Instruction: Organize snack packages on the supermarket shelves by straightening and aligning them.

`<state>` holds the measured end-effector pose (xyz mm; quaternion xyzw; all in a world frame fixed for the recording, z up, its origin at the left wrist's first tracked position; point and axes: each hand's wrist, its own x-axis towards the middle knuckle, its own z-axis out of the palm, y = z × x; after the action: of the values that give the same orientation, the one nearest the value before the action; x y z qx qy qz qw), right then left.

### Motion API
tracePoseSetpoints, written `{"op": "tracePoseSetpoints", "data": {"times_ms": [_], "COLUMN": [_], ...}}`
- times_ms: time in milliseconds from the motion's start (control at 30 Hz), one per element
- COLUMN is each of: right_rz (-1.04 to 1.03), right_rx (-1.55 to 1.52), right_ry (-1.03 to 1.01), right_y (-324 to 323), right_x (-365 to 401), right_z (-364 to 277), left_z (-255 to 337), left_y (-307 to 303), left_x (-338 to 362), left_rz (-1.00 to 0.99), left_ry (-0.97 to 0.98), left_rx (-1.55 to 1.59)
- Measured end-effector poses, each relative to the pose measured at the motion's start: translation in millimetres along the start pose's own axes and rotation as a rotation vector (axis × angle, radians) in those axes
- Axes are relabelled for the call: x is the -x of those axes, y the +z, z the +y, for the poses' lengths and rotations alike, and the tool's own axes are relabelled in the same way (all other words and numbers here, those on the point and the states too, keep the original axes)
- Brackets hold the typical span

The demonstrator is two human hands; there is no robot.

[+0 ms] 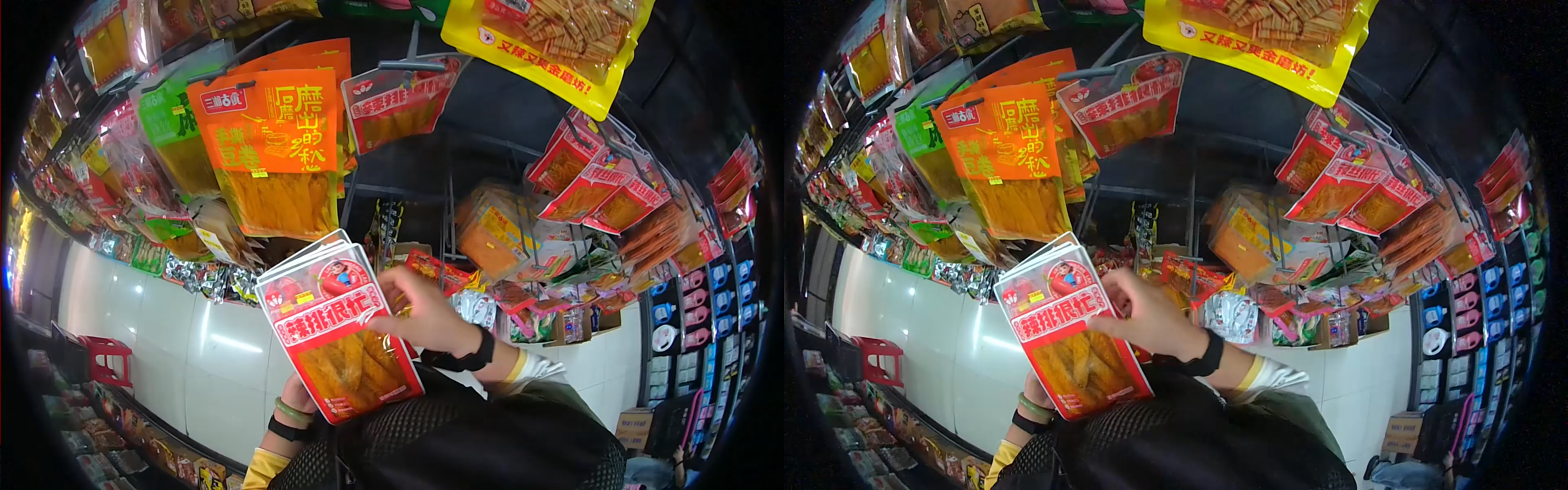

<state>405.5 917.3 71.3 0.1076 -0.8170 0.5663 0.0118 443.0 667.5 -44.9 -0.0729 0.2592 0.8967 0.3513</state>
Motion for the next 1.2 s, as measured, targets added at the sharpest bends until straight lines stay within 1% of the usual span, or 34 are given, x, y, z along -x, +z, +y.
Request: {"op": "tracePoseSetpoints", "data": {"times_ms": [33, 67, 100, 167, 200, 233, 300, 333, 367, 433, 500, 600, 700, 767, 833, 933, 1067, 1200], "right_rz": [-0.016, 0.018, 0.018, -0.047, 0.010, 0.013, 0.070, 0.130, 0.156, 0.254, 0.251, 0.272, 0.264, 0.270, 0.251, 0.255, 0.282, 0.291], "right_rx": [0.065, -0.016, -0.018, -0.178, -0.275, -0.275, -0.391, -0.392, -0.423, -0.569, -0.663, -0.728, -0.725, -0.737, -0.834, -0.843, -0.893, -0.852], "right_ry": [-0.018, -0.050, -0.052, 0.089, 0.049, 0.046, 0.063, 0.037, 0.003, -0.088, -0.184, -0.309, -0.320, -0.330, -0.319, -0.328, -0.307, -0.299], "right_y": [8, 12, 11, 9, 11, 9, 2, -2, -12, -28, -46, -65, -78, -84, -87, -85, -81, -72], "right_x": [2, 3, 3, 6, 8, 10, 16, 16, 16, 5, -6, -25, -48, -61, -70, -72, -68, -66], "right_z": [2, 7, 13, 23, 25, 27, 30, 32, 16, -1, -19, -49, -63, -60, -59, -60, -61, -61], "left_z": [0, -1, -1, -7, -8, -8, -8, -8, -8, -5, -3, 6, 14, 15, 16, 16, 15, 14], "left_y": [3, 8, 10, 12, 13, 15, 17, 14, 17, 28, 28, 16, 22, 18, 13, 13, 12, 7], "left_x": [1, 1, 2, 1, 1, 2, 3, 4, 3, 3, 5, 6, 14, 16, 19, 24, 26, 26], "left_rz": [0.005, -0.001, -0.008, -0.001, 0.004, 0.002, -0.024, 0.008, 0.004, -0.005, 0.010, -0.033, -0.056, -0.070, -0.012, 0.016, 0.012, 0.026], "left_ry": [-0.001, -0.017, -0.033, -0.023, -0.012, -0.011, 0.036, 0.021, 0.023, 0.071, 0.081, 0.135, 0.194, 0.215, 0.302, 0.354, 0.357, 0.343], "left_rx": [-0.003, -0.013, -0.022, -0.089, -0.154, -0.158, -0.268, -0.209, -0.211, -0.059, -0.081, -0.039, 0.007, 0.002, -0.013, -0.021, -0.019, -0.048]}}
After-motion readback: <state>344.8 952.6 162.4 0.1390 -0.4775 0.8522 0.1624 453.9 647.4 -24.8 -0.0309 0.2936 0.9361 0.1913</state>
